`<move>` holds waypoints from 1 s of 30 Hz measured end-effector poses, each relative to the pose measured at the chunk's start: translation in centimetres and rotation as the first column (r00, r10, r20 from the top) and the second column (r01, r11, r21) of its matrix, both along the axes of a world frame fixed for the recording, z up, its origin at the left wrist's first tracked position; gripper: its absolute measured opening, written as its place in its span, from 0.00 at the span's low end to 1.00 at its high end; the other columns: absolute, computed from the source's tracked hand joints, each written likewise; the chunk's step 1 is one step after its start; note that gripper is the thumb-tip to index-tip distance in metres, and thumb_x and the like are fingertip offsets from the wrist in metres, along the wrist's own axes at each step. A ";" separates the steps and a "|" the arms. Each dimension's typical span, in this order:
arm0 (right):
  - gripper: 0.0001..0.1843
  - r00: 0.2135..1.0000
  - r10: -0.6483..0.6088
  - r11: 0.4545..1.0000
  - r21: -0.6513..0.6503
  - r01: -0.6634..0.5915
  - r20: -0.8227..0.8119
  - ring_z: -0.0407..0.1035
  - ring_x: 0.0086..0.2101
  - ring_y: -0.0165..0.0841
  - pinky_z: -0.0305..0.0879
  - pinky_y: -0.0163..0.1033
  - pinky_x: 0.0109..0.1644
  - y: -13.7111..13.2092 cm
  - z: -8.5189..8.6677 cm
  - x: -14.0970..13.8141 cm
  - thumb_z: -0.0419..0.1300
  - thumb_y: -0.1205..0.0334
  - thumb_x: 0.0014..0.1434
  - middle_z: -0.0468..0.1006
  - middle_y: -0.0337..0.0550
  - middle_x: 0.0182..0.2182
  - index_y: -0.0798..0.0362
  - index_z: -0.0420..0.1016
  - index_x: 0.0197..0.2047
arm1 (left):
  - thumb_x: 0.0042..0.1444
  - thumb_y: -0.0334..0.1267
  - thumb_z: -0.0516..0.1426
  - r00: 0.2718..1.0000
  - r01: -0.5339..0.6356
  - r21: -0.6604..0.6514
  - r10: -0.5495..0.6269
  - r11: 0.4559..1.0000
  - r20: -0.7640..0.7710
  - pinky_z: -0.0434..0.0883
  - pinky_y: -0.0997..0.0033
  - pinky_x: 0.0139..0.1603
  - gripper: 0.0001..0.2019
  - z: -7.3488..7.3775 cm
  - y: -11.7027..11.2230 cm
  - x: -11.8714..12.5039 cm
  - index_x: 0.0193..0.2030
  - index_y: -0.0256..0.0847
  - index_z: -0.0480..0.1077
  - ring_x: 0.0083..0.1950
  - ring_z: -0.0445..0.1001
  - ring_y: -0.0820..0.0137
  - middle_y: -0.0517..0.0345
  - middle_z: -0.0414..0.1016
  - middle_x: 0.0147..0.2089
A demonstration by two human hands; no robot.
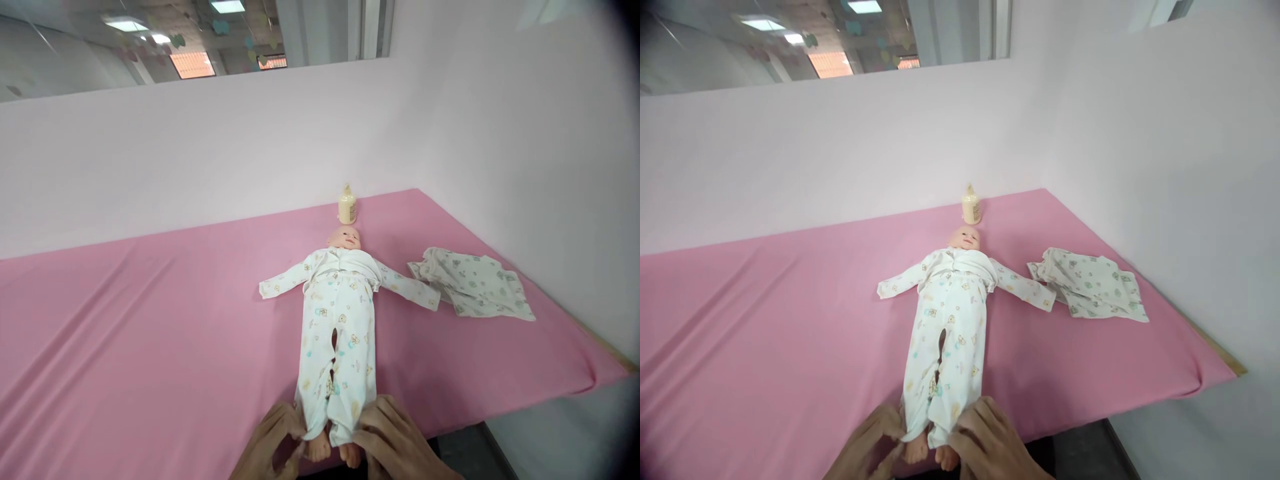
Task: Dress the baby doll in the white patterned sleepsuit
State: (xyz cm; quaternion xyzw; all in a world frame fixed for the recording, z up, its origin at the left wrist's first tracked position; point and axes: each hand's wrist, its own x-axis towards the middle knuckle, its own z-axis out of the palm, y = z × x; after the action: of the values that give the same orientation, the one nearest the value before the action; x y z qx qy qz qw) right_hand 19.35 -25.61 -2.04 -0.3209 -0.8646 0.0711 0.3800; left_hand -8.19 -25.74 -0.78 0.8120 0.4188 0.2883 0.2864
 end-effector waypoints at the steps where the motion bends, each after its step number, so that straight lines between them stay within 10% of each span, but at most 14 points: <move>1: 0.18 0.999 0.023 0.997 -0.071 -0.025 -0.024 0.71 0.35 0.37 0.72 0.43 0.37 0.5 0.5 0.6 0.52 0.74 0.58 0.76 0.43 0.34 0.46 0.68 0.49 | 0.64 0.39 0.51 1.000 0.008 -0.096 -0.005 0.995 0.023 0.70 0.73 0.39 0.06 0.7 0.3 -0.3 0.37 0.42 0.66 0.37 0.72 0.70 0.57 0.72 0.36; 6: 0.12 0.958 -0.224 0.970 -0.138 0.201 -0.177 0.71 0.47 0.42 0.70 0.48 0.52 9.0 3.5 4.0 0.52 0.64 0.64 0.77 0.49 0.44 0.49 0.69 0.51 | 0.66 0.46 0.49 0.966 -0.219 -0.180 0.187 0.959 -0.178 0.69 0.69 0.45 0.12 6.1 5.9 0.1 0.43 0.43 0.69 0.42 0.71 0.68 0.56 0.72 0.41; 9: 0.15 0.853 -0.490 0.844 -0.345 0.411 -0.181 0.70 0.48 0.44 0.67 0.51 0.52 17.2 4.6 4.5 0.55 0.55 0.63 0.76 0.52 0.46 0.53 0.70 0.49 | 0.66 0.49 0.49 0.940 -0.309 -0.061 0.295 0.949 -0.169 0.68 0.66 0.49 0.17 8.4 12.8 2.1 0.55 0.45 0.66 0.50 0.69 0.66 0.53 0.70 0.53; 12: 0.25 0.820 -0.561 0.747 -0.497 0.441 -0.115 0.69 0.50 0.44 0.66 0.48 0.52 23.2 5.4 3.8 0.59 0.52 0.58 0.74 0.55 0.51 0.56 0.68 0.55 | 0.65 0.46 0.52 0.932 -0.340 0.064 0.345 0.938 -0.111 0.67 0.65 0.49 0.23 8.5 19.8 4.6 0.63 0.41 0.59 0.54 0.67 0.64 0.46 0.62 0.61; 16: 0.16 0.879 -0.457 0.721 -0.637 0.274 -0.140 0.67 0.28 0.32 0.61 0.36 0.33 25.2 6.4 2.9 0.59 0.52 0.57 0.73 0.38 0.28 0.55 0.73 0.44 | 0.65 0.37 0.50 0.903 -0.350 0.216 0.389 0.912 -0.183 0.64 0.63 0.47 0.07 7.3 24.6 6.8 0.44 0.38 0.66 0.46 0.66 0.66 0.49 0.67 0.47; 23: 0.11 0.877 -0.295 0.921 -0.358 0.155 -0.378 0.65 0.31 0.31 0.62 0.38 0.37 20.1 7.7 2.6 0.52 0.56 0.66 0.71 0.38 0.29 0.51 0.68 0.36 | 0.67 0.35 0.46 0.943 -0.316 0.360 0.333 0.878 0.014 0.68 0.66 0.44 0.06 6.5 21.0 5.1 0.41 0.44 0.62 0.43 0.68 0.69 0.55 0.69 0.42; 30: 0.13 0.994 -0.100 0.990 0.098 0.104 -0.041 0.67 0.38 0.36 0.65 0.43 0.45 13.8 2.2 1.6 0.51 0.72 0.65 0.74 0.44 0.36 0.51 0.68 0.50 | 0.60 0.25 0.53 0.959 -0.013 0.757 0.221 0.653 -0.175 0.69 0.65 0.46 0.10 2.2 15.7 2.8 0.46 0.40 0.63 0.46 0.70 0.65 0.53 0.72 0.43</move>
State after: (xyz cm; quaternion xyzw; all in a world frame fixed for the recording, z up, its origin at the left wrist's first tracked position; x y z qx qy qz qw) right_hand 20.94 -11.78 0.20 -0.3440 -0.8426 0.0141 0.4141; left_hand -5.35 -10.05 1.44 0.8582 0.3476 0.3474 -0.1481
